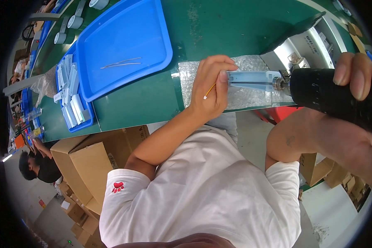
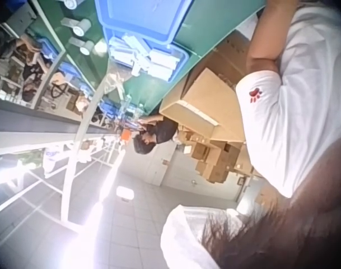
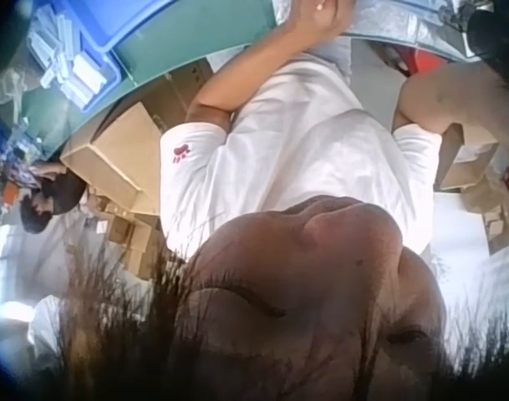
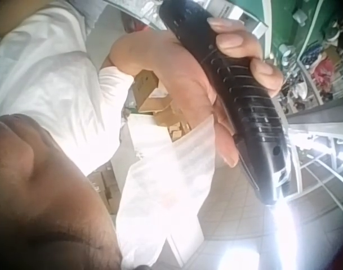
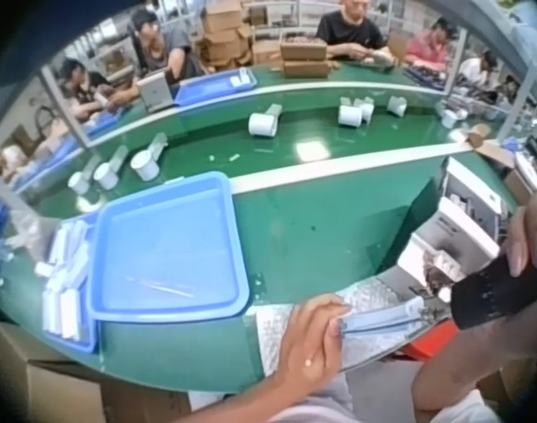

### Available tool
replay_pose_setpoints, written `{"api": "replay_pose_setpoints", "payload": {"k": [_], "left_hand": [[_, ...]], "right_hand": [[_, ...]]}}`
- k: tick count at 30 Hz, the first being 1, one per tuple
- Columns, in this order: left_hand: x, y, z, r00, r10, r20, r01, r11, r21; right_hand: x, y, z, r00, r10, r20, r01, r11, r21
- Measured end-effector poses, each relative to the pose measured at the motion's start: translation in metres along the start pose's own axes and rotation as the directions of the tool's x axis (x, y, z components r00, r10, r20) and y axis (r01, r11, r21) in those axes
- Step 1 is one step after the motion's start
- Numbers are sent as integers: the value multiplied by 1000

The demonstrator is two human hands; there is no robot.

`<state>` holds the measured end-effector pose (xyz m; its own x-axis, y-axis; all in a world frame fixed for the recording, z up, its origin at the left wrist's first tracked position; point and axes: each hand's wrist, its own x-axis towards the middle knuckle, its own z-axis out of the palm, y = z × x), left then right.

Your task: The person fastens components onto light blue plastic housings using a handheld electric screwdriver.

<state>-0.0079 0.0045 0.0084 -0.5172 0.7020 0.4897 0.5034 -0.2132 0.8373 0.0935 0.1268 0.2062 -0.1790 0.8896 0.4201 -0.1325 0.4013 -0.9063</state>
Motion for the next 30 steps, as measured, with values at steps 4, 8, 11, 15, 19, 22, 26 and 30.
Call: {"api": "replay_pose_setpoints", "payload": {"k": [4,8,11,15,19,22,26,30], "left_hand": [[1,0,1,1000,6,2,-6,1000,0],[1,0,1,1000,9,-11,-9,1000,-4],[0,1,-1,1000,-13,9,13,1000,-5],[0,1,0,1000,-13,10,13,1000,-6],[0,0,1,999,17,-30,-17,1000,-14],[-1,0,0,1000,-7,14,8,1000,-10],[0,0,0,1000,-8,24,8,1000,-12],[0,2,1,1000,20,20,-20,1000,-6]], "right_hand": [[1,20,-8,944,-143,298,-53,824,564],[2,26,-12,842,-341,418,-211,505,837],[3,26,-12,829,-361,427,-201,521,830],[2,25,-10,841,-353,410,-186,522,833],[-4,27,-4,878,-341,335,-141,486,863],[-13,33,3,909,-342,239,-78,424,902],[-21,40,6,937,-332,108,13,341,940],[-19,38,-11,882,-436,178,70,495,866]]}}
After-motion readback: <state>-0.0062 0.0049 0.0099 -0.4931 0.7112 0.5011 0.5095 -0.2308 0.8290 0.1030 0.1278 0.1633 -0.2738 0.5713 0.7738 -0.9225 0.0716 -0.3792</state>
